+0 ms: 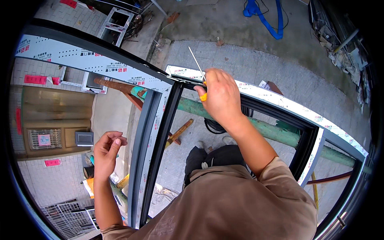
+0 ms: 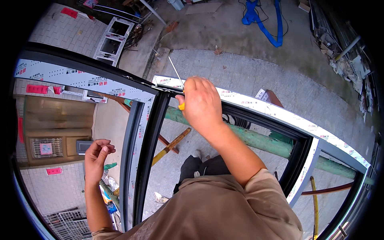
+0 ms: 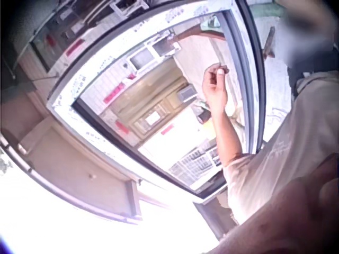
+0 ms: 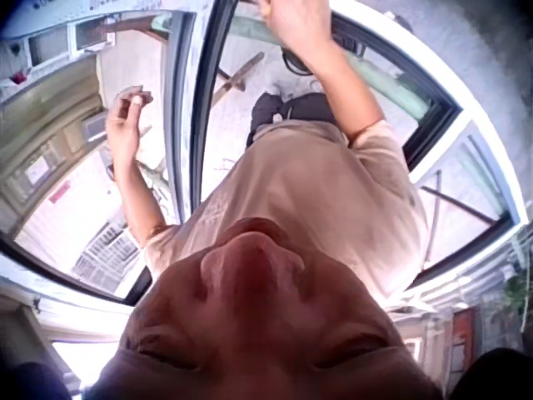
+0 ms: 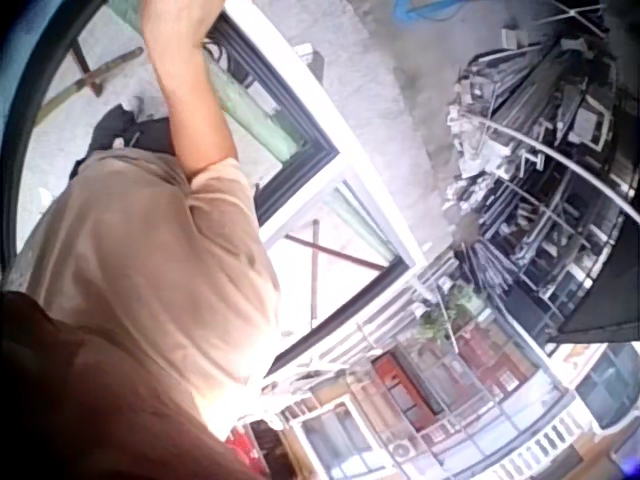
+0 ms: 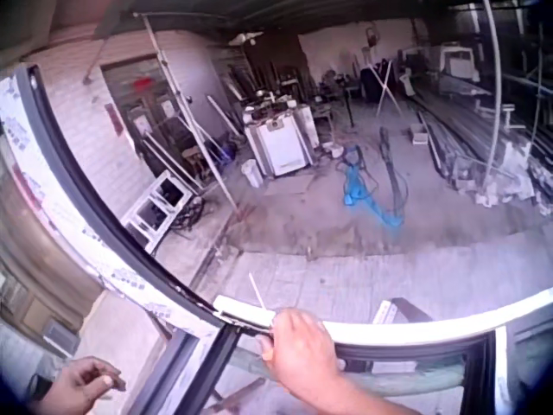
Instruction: The person assembles a window frame by aligning aluminum sections and using a screwdriver to secure the hardware and rubber seals into the tracks.
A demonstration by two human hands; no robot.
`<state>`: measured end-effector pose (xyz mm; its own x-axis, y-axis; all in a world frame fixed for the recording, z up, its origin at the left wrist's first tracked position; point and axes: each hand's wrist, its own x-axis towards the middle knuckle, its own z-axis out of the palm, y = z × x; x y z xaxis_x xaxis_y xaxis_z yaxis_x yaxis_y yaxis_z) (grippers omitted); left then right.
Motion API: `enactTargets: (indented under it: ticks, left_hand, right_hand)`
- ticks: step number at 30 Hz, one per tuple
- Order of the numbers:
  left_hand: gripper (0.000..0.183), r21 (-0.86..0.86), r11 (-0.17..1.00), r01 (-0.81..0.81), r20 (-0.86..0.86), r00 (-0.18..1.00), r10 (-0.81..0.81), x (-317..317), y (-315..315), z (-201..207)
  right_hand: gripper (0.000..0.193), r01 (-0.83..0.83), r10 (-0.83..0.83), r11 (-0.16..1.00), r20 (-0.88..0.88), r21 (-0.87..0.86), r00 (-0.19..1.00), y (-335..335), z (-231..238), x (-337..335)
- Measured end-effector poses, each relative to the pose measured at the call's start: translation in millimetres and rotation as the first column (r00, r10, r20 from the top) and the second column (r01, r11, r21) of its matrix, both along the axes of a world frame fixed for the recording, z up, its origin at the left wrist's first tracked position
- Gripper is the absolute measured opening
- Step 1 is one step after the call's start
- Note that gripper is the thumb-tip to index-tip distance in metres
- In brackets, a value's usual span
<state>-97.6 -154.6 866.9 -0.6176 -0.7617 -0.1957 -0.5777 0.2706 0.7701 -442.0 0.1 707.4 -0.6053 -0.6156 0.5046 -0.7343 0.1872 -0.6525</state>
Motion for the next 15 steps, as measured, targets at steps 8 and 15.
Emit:
enactTargets:
  ticks: [8,15]
  left_hand:
    - [0.028,0.099,0.990,0.104,-0.104,0.990,-0.093,-109.7,-126.0,-103.1]
    - [0.056,0.081,0.908,0.412,-0.350,0.864,-0.361,-216.4,-158.1,-201.1]
  right_hand:
    - [0.041,0.047,-0.043,0.998,-0.114,0.039,0.993,-9.9,-12.3,4.2]
    - [0.042,0.104,-0.083,0.985,-0.154,0.138,0.985,-20.2,-13.4,2.9]
